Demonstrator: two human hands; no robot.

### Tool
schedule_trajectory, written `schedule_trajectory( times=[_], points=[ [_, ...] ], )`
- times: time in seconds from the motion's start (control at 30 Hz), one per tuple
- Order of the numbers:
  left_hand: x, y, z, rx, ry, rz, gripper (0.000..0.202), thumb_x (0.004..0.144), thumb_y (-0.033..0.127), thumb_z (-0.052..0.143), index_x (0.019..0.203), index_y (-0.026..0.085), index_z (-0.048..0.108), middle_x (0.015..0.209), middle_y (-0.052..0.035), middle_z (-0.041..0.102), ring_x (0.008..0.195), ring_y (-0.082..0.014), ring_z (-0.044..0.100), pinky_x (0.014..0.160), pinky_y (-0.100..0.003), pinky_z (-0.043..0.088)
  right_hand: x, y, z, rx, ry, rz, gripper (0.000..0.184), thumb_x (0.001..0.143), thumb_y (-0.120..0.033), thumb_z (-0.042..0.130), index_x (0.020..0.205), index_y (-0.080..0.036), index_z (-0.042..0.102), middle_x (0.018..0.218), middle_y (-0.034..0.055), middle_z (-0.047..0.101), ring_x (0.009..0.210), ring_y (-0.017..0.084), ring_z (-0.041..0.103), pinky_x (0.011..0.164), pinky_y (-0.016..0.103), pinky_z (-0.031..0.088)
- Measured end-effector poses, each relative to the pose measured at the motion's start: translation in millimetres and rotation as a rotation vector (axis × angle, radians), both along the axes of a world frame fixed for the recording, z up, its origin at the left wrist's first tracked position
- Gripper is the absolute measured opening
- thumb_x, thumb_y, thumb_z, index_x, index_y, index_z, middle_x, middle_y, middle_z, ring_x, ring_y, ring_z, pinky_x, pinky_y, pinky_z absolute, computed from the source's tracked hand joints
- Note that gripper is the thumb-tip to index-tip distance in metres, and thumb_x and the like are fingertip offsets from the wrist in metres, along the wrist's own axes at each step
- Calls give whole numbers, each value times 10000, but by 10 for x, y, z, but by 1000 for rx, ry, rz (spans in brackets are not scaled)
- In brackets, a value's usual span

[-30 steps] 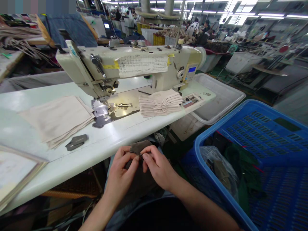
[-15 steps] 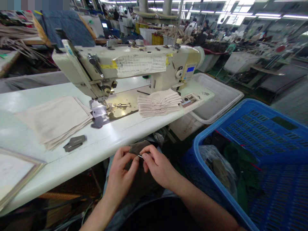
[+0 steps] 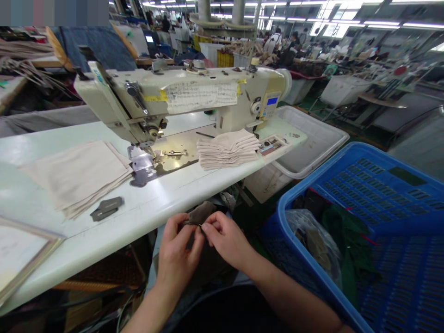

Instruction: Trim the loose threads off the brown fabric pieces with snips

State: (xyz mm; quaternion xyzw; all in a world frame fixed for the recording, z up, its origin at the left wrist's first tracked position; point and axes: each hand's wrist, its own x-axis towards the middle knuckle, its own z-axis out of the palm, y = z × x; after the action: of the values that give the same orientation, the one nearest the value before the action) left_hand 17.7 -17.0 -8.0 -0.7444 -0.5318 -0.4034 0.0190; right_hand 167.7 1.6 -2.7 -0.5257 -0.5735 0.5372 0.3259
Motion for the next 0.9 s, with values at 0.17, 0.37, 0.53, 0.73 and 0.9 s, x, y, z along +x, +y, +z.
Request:
schedule_trajectory(
  times=[0.17,0.37,0.53,0.73,0.9],
  points=[
    [12,-14,4,-12,-5,-3,148,940,171,575,813,162,651,998,-70,564,918,-196,613,824,-287,534,0,21,-69,-38,73,-15,129,926,-298,643,839,-207,618,650,-26,586,649,148,576,599,252,435],
    [-4,-12,-31,-60,-64,-2,165,937,188,585,791,178,662,977,-59,569,916,-190,605,814,-282,520,-13,29,-99,-89,167,-29,141,898,-302,658,818,-201,601,606,-43,548,594,135,535,570,249,411],
    [-14,-15,-34,-122,-160,14,202,928,233,588,748,198,673,937,-47,575,908,-196,606,797,-287,514,-33,38,-87,-150,256,-14,130,888,-281,631,820,-195,562,590,-61,514,545,116,485,553,245,383],
    [-47,-27,-8,-298,-327,45,251,900,318,598,678,230,676,914,-33,602,902,-200,623,796,-293,510,47,21,-18,-81,226,47,261,938,-439,585,845,-196,568,591,-39,565,563,138,545,593,269,425],
    [-40,-38,53,-364,-372,31,238,871,335,603,672,234,685,932,-42,628,906,-208,629,835,-314,517,130,53,76,283,-20,-210,331,787,-399,790,1010,-198,652,1050,57,668,955,209,645,826,316,497]
  ],
)
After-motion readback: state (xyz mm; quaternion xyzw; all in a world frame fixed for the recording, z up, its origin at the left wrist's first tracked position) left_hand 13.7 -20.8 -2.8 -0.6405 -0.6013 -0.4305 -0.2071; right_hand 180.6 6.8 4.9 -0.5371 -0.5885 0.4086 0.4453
